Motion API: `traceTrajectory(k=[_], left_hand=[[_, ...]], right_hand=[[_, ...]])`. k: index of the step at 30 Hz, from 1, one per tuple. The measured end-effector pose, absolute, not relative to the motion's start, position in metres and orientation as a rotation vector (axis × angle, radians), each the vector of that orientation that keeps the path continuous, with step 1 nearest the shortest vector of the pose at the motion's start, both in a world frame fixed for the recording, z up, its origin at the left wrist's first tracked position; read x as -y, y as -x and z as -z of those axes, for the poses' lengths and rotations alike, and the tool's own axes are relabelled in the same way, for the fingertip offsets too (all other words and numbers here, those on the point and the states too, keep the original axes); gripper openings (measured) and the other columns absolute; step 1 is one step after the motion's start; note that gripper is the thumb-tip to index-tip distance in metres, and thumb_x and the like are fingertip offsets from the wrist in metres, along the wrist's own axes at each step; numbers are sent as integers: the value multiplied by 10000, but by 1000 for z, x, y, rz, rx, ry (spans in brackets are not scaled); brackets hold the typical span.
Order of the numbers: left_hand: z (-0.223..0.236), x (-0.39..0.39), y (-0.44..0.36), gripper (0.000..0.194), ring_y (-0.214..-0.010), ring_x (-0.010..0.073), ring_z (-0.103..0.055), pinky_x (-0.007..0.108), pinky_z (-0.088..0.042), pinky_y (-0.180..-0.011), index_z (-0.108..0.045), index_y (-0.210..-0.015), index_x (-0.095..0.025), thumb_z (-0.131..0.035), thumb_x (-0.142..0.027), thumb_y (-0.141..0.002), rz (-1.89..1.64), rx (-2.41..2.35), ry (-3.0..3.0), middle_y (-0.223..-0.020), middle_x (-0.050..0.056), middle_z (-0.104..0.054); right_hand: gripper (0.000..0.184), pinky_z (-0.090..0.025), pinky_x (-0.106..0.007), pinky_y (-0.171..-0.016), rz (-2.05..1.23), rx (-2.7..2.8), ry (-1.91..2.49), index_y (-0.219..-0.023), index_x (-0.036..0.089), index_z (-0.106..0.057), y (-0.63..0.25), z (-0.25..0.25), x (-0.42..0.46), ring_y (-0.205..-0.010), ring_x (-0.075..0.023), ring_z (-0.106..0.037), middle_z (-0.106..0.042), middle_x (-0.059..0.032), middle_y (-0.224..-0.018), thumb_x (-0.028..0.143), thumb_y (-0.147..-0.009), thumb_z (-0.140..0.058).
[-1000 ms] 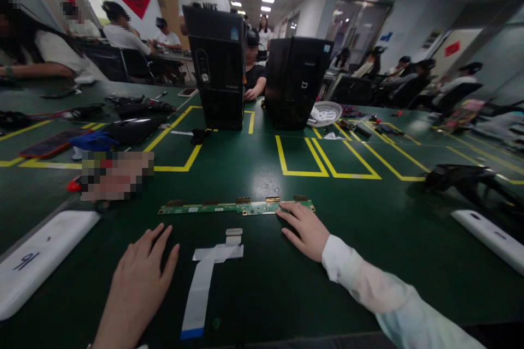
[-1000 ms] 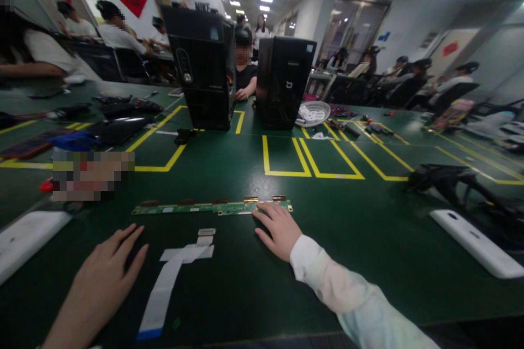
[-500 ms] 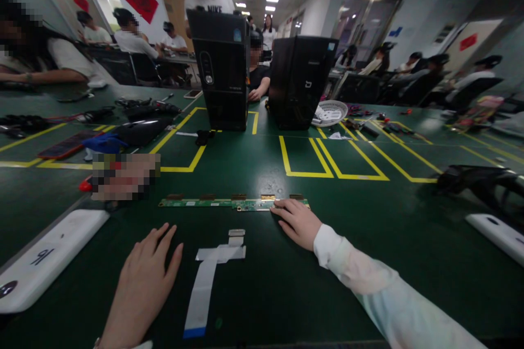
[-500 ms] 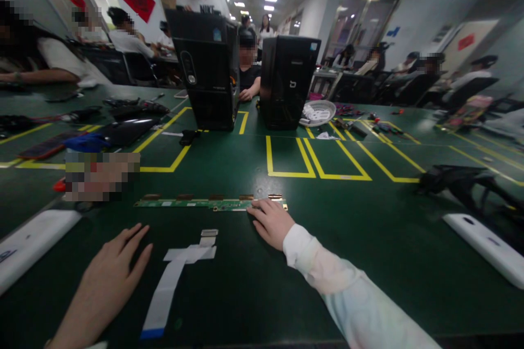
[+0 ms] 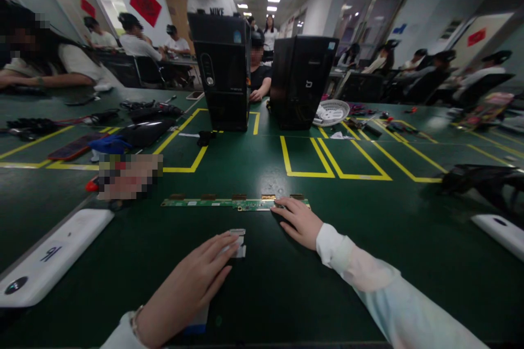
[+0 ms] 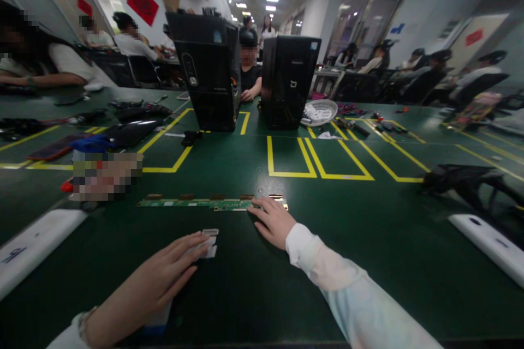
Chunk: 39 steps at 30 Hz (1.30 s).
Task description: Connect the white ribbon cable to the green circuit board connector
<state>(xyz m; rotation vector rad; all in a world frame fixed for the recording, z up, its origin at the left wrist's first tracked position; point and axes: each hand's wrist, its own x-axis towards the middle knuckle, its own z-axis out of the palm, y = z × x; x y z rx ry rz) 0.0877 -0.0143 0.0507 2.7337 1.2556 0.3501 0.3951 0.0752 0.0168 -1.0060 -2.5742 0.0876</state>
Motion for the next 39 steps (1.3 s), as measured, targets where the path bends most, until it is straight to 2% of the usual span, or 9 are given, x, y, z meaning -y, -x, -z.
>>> traceTrajectory(k=[5, 9, 14, 19, 28, 39], left_hand=[[-55, 2, -110, 420, -1209, 199, -555, 366, -487, -1011, -486, -1345, -269, -454, -227, -928, -307, -1162, -2739, -1345, 39, -578], [-58, -9, -133, 401, -1144, 199, -589, 352, -520, -953, -500, -1317, -218, -476, -225, -917, -318, -1058, -2746, -1284, 68, -613], [-49, -30, -158, 384, -1220, 217, -530, 377, -473, -1009, -513, -1296, -159, -469, -235, -922, -373, -1081, -2778, -1306, 107, -591], [-40, -36, -160, 385, -1256, 203, -498, 399, -438, -1046, -506, -1311, -179, -439, -259, -940, -481, -1079, -2772, -1328, 87, -584], [-41, -28, -160, 464, -1283, 222, -484, 414, -435, -1048, -467, -1359, -166, -440, -371, -945, -429, -1178, -2736, -1380, 95, -549], [-37, -31, -157, 502, -1331, 228, -431, 424, -391, -1084, -412, -1399, -149, -415, -382, -954, -389, -1152, -2724, -1434, 112, -488]], right_hand=[[408, -375, -496, -1054, -103, 2585, 1020, -1316, 190, -506, -395, -18, -75, -1279, -245, -421, -495, -134, -1365, 234, -913, -460], [404, -372, -495, -1056, -108, 2583, 1026, -1310, 189, -511, -395, -18, -75, -1276, -242, -422, -499, -135, -1359, 232, -911, -462], [400, -366, -477, -1067, -115, 2579, 1021, -1309, 175, -510, -395, -18, -75, -1278, -237, -418, -498, -134, -1361, 232, -916, -462], [409, -374, -486, -1055, -107, 2576, 1017, -1317, 193, -504, -395, -17, -75, -1276, -238, -418, -497, -132, -1359, 233, -912, -465], [408, -365, -488, -1064, -113, 2577, 1022, -1314, 174, -509, -394, -17, -74, -1277, -249, -414, -494, -137, -1364, 243, -918, -444], [418, -364, -496, -1066, -103, 2579, 1049, -1331, 178, -508, -394, -19, -73, -1271, -258, -422, -491, -131, -1373, 253, -925, -442]])
